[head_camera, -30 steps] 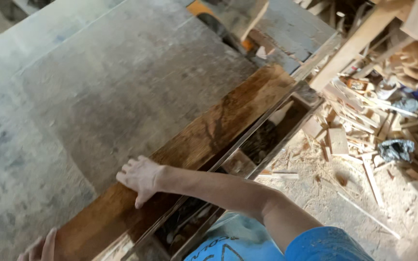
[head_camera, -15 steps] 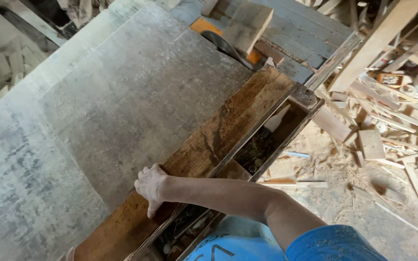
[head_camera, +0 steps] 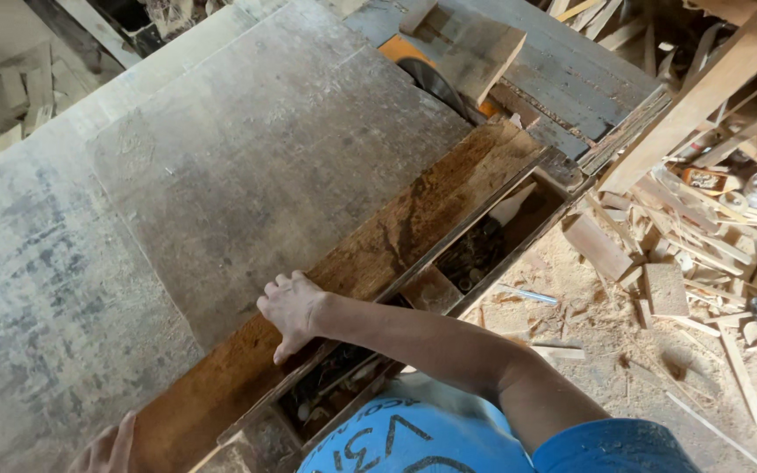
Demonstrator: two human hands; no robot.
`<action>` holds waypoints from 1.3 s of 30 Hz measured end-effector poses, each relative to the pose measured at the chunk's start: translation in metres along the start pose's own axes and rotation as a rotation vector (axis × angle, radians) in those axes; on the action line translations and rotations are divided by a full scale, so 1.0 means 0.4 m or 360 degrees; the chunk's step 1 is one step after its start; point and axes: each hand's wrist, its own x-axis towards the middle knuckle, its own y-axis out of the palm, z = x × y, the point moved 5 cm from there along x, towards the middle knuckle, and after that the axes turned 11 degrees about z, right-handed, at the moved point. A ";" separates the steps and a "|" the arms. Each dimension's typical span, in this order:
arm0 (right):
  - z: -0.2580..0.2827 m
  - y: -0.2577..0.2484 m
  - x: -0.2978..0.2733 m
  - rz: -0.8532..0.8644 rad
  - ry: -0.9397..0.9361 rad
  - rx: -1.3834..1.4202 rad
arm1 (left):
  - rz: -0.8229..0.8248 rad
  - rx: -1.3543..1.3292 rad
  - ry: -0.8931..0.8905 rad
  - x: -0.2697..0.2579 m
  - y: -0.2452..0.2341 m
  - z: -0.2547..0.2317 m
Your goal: The person picks up wooden planks from a pile on the floor and moves them to a table saw. They push the planks through the saw blade to cut them, then remove the cut pieces and place them on the floor. The person repeats this process with several different planks.
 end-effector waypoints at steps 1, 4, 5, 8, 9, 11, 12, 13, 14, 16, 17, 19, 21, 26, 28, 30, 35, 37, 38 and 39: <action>0.001 -0.003 -0.011 0.0008 -0.0002 -0.0010 | -0.0001 -0.0006 -0.0012 -0.002 -0.023 -0.008; 0.005 -0.017 -0.032 0.0079 0.0013 0.0025 | 0.0476 -0.0080 -0.0150 0.003 -0.045 -0.014; 0.002 -0.019 -0.035 0.0076 0.0029 0.0052 | 0.0520 -0.0115 -0.0140 0.011 -0.046 -0.018; 0.003 -0.008 -0.024 0.0030 0.0042 0.0038 | 0.0807 -0.0136 -0.0191 0.052 -0.097 -0.040; 0.001 -0.002 -0.018 -0.0029 0.0061 -0.0001 | 0.1032 -0.0124 -0.0236 0.067 -0.110 -0.050; -0.001 -0.001 -0.019 -0.0024 0.0032 0.0033 | 0.1082 -0.0138 -0.0202 0.064 -0.120 -0.043; -0.006 -0.002 -0.022 -0.0038 0.0019 0.0065 | 0.1113 -0.0147 -0.0157 0.066 -0.122 -0.045; 0.000 -0.002 -0.031 -0.0020 0.0012 0.0063 | 0.1125 -0.0160 -0.0166 0.052 -0.115 -0.042; -0.001 -0.010 -0.037 0.0019 0.0008 0.0066 | 0.1105 -0.0115 -0.0131 0.051 -0.108 -0.039; -0.013 -0.004 -0.044 0.0061 -0.0039 0.0039 | 0.1090 -0.0063 -0.0149 0.087 -0.124 -0.057; -0.027 -0.001 -0.042 -0.0076 -0.0040 0.0056 | 0.1021 -0.0175 -0.0128 0.128 -0.151 -0.079; -0.007 0.001 -0.041 -0.0198 -0.0210 0.0029 | 0.0991 -0.0237 -0.0272 0.120 -0.163 -0.079; -0.023 -0.007 -0.043 -0.0318 -0.0218 0.0148 | 0.0467 0.0071 0.0089 0.084 -0.128 -0.082; -0.002 -0.032 -0.058 -0.0096 -0.0081 0.0060 | 0.0601 0.0002 -0.0154 0.078 -0.119 -0.112; -0.008 -0.031 -0.056 -0.0006 -0.0002 0.0030 | 0.0643 0.0066 -0.0236 0.103 -0.166 -0.140; -0.026 -0.024 -0.052 -0.0035 0.0082 -0.0001 | 0.0961 -0.0267 -0.0389 0.166 -0.267 -0.185; -0.018 -0.026 -0.062 -0.0020 0.0122 0.0017 | 0.1074 -0.0442 -0.0398 0.216 -0.245 -0.239; -0.020 -0.028 -0.060 -0.0040 0.0132 0.0037 | 0.1175 -0.0490 -0.0399 0.226 -0.228 -0.237; -0.031 -0.020 -0.057 -0.0040 0.0150 0.0000 | 0.1205 -0.0506 -0.0379 0.225 -0.222 -0.237; -0.043 -0.012 -0.054 -0.0041 0.0167 -0.0037 | 0.1236 -0.0522 -0.0358 0.226 -0.215 -0.238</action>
